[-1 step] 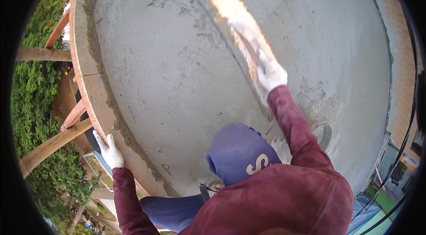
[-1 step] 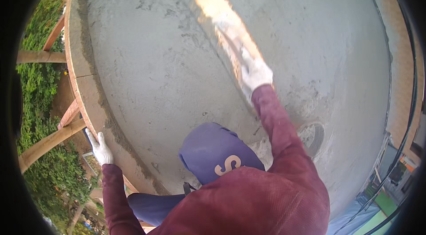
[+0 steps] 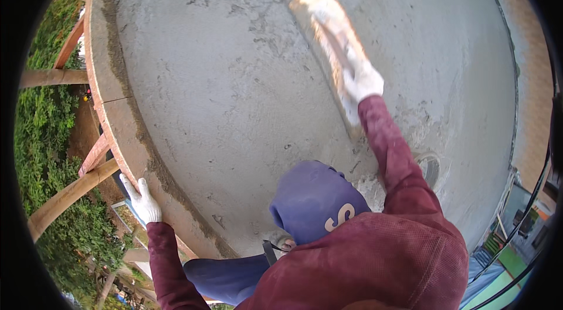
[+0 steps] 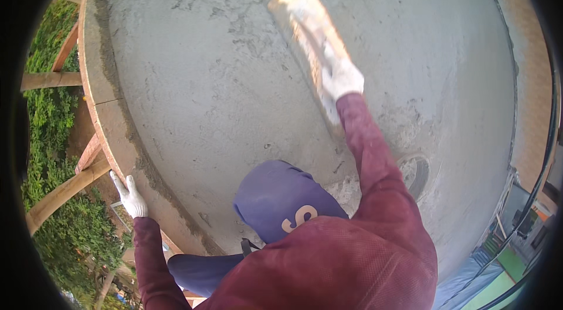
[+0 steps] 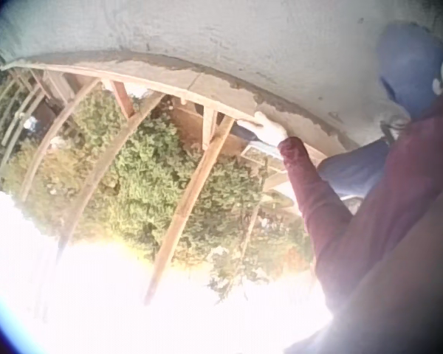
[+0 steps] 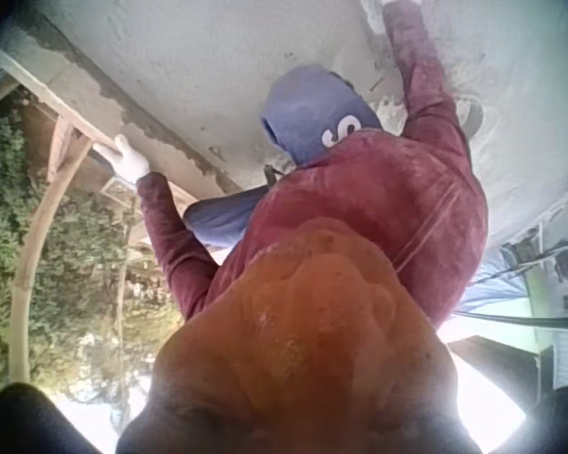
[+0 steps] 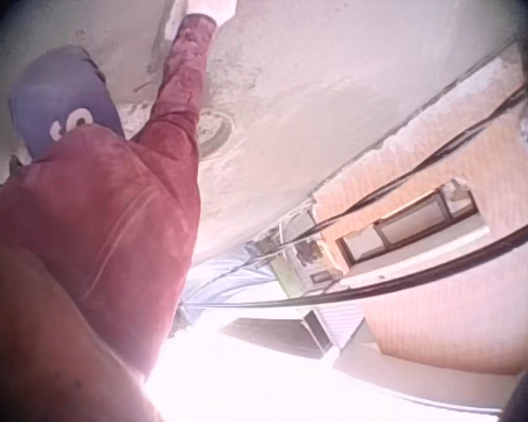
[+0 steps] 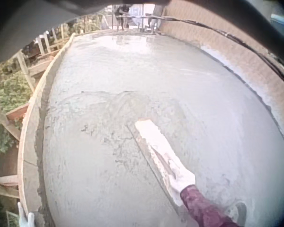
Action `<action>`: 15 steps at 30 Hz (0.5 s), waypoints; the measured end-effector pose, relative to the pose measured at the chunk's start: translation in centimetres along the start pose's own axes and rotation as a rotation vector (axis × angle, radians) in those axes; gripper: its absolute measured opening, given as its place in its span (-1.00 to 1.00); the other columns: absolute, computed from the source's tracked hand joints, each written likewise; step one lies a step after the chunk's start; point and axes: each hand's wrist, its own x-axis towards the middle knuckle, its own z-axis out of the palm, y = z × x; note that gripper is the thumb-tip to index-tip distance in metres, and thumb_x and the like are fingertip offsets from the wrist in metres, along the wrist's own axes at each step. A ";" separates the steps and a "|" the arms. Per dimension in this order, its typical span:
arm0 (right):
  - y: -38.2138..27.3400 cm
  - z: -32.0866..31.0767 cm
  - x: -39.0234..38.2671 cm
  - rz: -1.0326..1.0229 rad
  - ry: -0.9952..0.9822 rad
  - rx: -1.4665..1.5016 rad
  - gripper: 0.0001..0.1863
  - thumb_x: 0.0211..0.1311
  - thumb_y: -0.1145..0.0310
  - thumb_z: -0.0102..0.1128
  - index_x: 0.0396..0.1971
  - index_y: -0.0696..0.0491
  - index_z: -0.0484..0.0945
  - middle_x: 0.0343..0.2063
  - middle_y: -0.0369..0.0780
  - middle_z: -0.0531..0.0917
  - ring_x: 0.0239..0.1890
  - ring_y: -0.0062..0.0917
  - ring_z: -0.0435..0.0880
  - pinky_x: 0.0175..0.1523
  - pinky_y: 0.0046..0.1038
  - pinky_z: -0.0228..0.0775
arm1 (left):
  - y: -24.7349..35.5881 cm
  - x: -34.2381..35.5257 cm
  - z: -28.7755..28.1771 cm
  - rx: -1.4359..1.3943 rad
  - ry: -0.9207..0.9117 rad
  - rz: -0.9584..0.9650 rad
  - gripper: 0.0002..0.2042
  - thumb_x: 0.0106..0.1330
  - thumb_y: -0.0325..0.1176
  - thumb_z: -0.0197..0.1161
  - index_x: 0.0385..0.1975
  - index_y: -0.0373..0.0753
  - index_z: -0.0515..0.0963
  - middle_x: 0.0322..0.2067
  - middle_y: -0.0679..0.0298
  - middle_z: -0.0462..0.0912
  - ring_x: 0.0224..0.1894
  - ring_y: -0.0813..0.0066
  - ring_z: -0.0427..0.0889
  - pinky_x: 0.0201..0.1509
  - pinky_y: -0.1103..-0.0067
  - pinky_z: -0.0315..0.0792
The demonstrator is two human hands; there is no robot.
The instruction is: The person smooths a wet concrete surface using a wooden float and a trowel. They repeatedly level the surface, fill small gaps with mortar from a bucket, and continue smoothing along the curved edge of the structure.
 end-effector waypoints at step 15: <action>7.6 -3.0 0.4 0.345 -0.035 0.090 -0.22 0.28 0.18 0.19 0.53 -0.43 0.27 0.22 -0.02 0.63 0.18 -0.07 0.68 0.30 -0.18 0.52 | 1.4 0.6 0.3 0.113 -0.043 -0.081 -0.30 0.65 -0.02 0.02 0.65 -0.15 0.00 0.63 0.10 0.05 0.62 0.16 0.12 0.64 0.37 0.03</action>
